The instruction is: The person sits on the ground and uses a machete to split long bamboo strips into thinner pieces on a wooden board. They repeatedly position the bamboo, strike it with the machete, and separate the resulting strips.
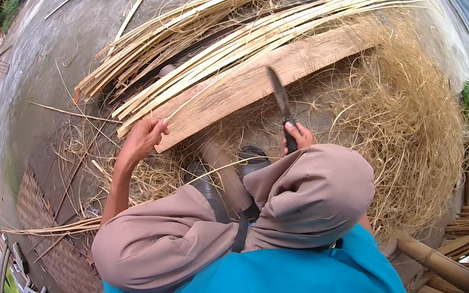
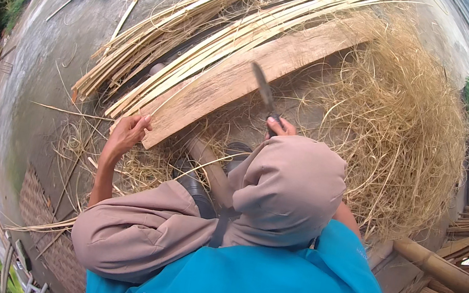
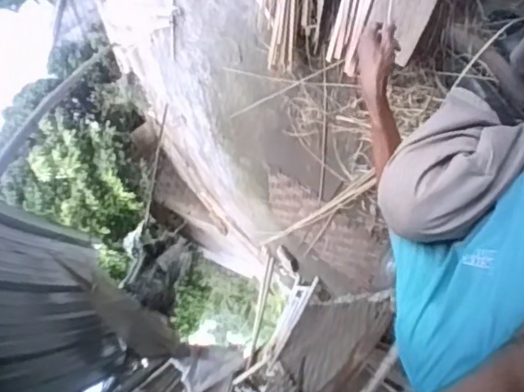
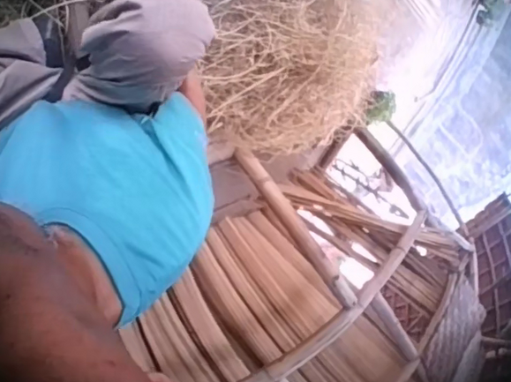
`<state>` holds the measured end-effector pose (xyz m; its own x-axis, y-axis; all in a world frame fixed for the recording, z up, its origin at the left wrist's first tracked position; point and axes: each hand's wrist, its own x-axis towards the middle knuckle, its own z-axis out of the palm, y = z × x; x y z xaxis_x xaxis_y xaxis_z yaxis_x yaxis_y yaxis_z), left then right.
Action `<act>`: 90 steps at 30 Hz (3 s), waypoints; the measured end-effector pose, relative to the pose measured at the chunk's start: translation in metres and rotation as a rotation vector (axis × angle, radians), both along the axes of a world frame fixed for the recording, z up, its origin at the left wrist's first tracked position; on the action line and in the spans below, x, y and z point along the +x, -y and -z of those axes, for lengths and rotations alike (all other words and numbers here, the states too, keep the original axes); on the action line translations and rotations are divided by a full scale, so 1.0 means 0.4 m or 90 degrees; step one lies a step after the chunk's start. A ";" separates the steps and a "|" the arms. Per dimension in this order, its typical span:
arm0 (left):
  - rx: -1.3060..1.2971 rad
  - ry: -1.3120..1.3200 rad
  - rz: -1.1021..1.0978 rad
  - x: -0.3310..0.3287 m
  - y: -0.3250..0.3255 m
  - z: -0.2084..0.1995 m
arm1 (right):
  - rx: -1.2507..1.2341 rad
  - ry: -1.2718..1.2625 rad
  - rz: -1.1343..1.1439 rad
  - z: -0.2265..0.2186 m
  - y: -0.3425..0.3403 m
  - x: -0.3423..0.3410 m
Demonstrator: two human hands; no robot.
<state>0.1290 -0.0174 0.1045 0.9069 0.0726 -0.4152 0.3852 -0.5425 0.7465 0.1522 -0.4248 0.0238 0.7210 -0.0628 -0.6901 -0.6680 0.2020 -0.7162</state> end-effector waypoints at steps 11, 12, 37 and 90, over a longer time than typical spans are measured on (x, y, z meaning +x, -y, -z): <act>-0.069 -0.042 -0.099 -0.144 0.034 0.291 | -0.580 0.417 -0.079 0.069 0.090 0.049; -0.057 -0.024 -0.096 -0.165 0.031 0.352 | -0.710 0.540 -0.149 0.079 0.084 0.067; -0.131 -0.166 -0.128 -0.248 -0.047 0.247 | -0.682 0.601 -0.461 0.189 0.124 0.083; -0.108 -0.334 -0.204 -0.472 -0.380 0.205 | -0.605 0.206 -0.134 0.114 0.446 0.369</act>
<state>-0.0596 0.1347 0.0224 0.5243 0.2011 -0.8274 0.8463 -0.2305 0.4803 0.2997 -0.6031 -0.0217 0.9231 -0.3330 -0.1921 -0.3711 -0.6413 -0.6716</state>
